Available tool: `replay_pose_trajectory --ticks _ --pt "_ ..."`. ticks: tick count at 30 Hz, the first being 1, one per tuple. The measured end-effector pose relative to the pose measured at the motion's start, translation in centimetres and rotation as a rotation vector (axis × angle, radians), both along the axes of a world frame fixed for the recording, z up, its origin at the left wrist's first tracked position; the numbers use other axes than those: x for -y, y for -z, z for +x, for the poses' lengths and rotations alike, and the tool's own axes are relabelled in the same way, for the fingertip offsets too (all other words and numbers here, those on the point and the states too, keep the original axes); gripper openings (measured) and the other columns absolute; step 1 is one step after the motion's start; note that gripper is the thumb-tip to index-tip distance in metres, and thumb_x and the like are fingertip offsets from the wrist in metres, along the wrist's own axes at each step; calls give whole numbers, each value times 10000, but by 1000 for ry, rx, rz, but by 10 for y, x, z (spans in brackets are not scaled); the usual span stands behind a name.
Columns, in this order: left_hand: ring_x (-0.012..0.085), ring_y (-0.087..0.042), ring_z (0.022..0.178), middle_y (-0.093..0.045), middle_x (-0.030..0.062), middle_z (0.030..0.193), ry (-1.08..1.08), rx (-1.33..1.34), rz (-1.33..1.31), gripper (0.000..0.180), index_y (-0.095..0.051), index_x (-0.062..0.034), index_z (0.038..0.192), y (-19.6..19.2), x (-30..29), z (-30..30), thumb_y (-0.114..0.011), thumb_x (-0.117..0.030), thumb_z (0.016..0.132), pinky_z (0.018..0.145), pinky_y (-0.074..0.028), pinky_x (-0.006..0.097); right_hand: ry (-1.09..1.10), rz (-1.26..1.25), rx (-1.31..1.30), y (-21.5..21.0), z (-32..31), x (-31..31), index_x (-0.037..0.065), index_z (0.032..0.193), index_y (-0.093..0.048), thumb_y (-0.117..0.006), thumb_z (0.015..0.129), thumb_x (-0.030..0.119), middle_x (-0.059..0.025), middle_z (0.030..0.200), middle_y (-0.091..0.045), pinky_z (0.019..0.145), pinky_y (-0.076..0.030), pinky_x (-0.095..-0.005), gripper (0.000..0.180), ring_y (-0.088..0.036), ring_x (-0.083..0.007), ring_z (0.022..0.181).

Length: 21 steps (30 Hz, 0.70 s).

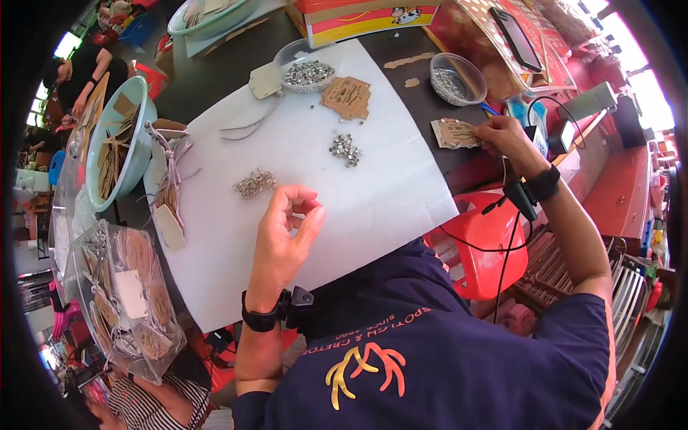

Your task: Attaching strings and eyelets to cardboard product tags in a factory setting.

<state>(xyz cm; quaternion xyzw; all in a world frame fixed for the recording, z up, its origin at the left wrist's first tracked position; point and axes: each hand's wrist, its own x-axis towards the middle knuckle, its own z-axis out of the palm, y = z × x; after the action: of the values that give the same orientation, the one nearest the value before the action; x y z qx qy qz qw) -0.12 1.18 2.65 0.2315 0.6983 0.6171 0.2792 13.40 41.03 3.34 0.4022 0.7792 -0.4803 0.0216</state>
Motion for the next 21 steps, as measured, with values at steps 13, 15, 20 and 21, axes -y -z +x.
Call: replay_pose_trajectory --ticks 13,15,20,21 --pt "117 -583 889 -598 58 1012 -7 80 27 242 -563 -16 1129 10 12 -4 -653 -75 913 788 -482 268 23 -80 142 -17 -18 13 75 911 -595 -722 875 270 15 754 -538 545 -436 -254 236 -508 -92 635" --pt "118 -585 892 -600 57 1010 0 109 45 245 -564 -17 1131 11 13 -4 -655 -71 911 792 -483 267 78 -91 204 -20 -21 11 79 908 -588 -722 877 271 16 737 -528 552 -452 -274 236 -506 -96 626" --pt "117 -595 898 -616 61 1018 9 88 22 248 -575 -16 1127 13 11 -5 -666 -62 901 790 -489 262 100 -172 362 -25 -31 -3 78 824 -642 -745 866 228 17 719 -504 698 -518 -399 186 -506 -129 639" --pt "117 -595 898 -616 61 1018 11 90 24 248 -575 -16 1127 13 11 -5 -666 -62 901 790 -489 262 81 -187 397 -26 -33 -5 73 821 -639 -739 871 223 14 717 -503 706 -545 -420 187 -508 -128 638"
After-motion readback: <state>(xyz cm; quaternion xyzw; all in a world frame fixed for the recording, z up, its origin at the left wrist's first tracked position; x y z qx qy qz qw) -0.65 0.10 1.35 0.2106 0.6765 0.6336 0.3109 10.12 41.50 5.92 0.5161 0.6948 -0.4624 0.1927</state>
